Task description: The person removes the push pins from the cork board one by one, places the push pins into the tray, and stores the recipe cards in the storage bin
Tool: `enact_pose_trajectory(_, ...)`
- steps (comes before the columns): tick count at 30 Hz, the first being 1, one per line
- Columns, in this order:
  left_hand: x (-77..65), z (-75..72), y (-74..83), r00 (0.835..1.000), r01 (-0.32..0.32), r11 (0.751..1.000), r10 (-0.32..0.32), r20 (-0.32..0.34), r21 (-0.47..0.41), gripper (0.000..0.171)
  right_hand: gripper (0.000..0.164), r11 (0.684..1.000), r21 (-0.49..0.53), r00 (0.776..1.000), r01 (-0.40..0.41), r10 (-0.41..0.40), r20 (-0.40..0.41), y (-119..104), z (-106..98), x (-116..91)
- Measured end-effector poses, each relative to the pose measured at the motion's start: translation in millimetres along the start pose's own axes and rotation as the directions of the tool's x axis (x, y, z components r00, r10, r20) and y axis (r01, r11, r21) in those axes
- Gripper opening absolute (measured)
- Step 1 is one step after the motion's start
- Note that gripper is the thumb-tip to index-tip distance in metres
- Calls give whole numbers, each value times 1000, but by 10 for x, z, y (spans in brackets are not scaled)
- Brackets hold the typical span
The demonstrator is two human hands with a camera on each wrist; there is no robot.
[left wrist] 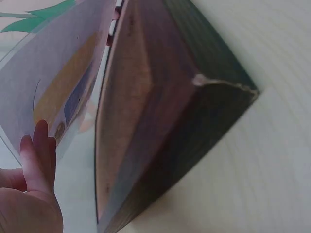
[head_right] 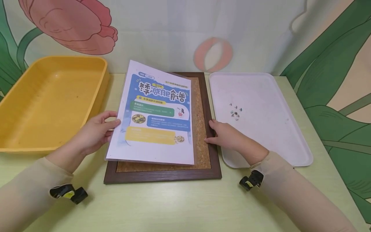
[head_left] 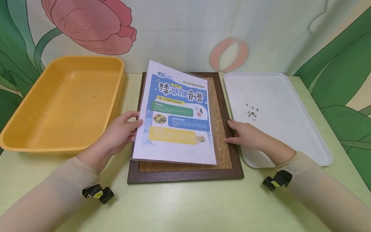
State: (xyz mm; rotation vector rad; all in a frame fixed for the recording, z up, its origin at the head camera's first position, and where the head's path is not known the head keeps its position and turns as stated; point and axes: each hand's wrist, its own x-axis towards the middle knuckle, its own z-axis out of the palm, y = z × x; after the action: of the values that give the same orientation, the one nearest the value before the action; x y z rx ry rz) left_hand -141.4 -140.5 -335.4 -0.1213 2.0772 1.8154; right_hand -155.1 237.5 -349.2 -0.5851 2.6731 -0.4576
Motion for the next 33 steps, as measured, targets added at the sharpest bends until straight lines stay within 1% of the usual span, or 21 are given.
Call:
enact_pose_trajectory(2,-33,-36,32,1000,-14,1000,14,7,-28,32,76,1000,5,1000,-6,6,-1,6,0,4)
enact_pose_trajectory(5,-74,-105,90,999,-40,994,41,16,-102,25,76,1000,20,1000,-4,4,-6,9,-3,-2)
enact_pose_trajectory(9,-141,-239,179,999,-51,982,51,-4,-184,18,75,999,43,1000,7,-7,-9,10,-9,-8)
enact_pose_trajectory(12,-202,-365,232,998,-56,975,54,-16,-215,21,75,999,48,1000,20,-19,-15,3,-8,-1)
enact_pose_trajectory(14,-245,-452,256,998,-63,975,60,-22,-213,26,75,998,52,1000,23,-23,-15,-2,-4,3)
enact_pose_trajectory(16,-295,-547,271,997,-72,970,68,-25,-230,31,75,998,46,999,33,-32,-16,-14,-2,11)
enact_pose_trajectory(19,-370,-701,281,997,-82,959,78,-25,-273,36,76,998,49,999,37,-37,-10,-24,2,25)
enact_pose_trajectory(21,-421,-820,279,997,-79,937,79,-14,-340,38,76,998,45,999,39,-39,-8,-26,3,30)
enact_pose_trajectory(23,-472,-938,278,997,-76,926,71,-25,-369,38,76,998,43,999,39,-39,-8,-20,2,27)
enact_pose_trajectory(26,-551,-1126,271,996,-84,918,65,-61,-388,37,76,998,41,999,39,-39,-8,-2,-2,3)
enact_pose_trajectory(29,-620,-1324,244,985,-140,925,96,-141,-353,34,76,998,53,999,34,-34,0,21,-7,-26)
enact_pose_trajectory(31,-654,-1482,212,970,-188,921,121,-209,-341,30,76,998,61,999,32,-32,4,33,-8,-41)
enact_pose_trajectory(32,-662,-1571,186,961,-220,912,140,-240,-345,28,76,997,67,1000,30,-30,6,37,-8,-46)
enact_pose_trajectory(33,-672,-1663,164,950,-237,909,143,-278,-343,26,76,997,69,1000,30,-30,7,39,-8,-49)
